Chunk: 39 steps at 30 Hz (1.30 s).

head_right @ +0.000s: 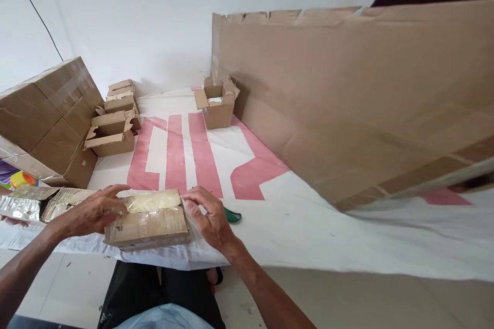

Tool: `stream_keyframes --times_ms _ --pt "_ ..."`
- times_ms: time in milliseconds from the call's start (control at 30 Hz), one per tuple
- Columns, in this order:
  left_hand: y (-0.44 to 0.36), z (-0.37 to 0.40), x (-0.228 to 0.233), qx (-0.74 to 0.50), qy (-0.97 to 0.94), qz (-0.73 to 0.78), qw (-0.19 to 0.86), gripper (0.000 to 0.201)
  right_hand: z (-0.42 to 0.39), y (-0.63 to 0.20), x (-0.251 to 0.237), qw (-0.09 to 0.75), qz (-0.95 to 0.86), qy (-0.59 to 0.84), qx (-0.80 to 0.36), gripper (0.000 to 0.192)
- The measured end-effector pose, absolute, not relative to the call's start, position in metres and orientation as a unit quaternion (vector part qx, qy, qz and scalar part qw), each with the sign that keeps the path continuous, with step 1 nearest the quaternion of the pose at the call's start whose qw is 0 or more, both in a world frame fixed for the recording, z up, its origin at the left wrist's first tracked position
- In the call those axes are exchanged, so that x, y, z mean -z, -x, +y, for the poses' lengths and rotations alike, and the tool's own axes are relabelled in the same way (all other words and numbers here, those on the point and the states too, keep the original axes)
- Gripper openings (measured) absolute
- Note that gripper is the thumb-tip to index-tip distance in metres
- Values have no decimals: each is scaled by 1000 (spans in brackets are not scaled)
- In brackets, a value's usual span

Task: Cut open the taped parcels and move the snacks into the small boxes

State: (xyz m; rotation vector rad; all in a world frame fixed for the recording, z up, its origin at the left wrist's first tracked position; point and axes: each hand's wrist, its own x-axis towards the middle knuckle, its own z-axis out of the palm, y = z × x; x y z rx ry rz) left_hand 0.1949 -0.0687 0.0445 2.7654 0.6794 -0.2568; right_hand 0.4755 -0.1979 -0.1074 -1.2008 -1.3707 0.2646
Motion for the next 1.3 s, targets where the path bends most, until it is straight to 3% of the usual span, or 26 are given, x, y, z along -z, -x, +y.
stream_keyframes --times_ms 133,267,500,700,1000,1300 --pt "-191 -68 -32 51 -956 259 126 30 -214 -463 84 502 -703 500 -67 13" --pt "-186 -71 -23 8 -956 254 147 23 -226 -456 83 415 -740 529 -20 30" --pt "-170 -62 -14 9 -947 260 190 40 -244 -450 90 382 -753 534 26 41" --pt "-163 -55 -14 11 -949 220 225 49 -249 -444 97 331 -706 626 9 43" --pt "-158 -71 17 -74 -951 224 198 67 -240 -448 92 299 -679 670 -15 50" --pt "-158 -83 27 -130 -937 251 208 36 -244 -438 110 405 -603 687 -26 58"
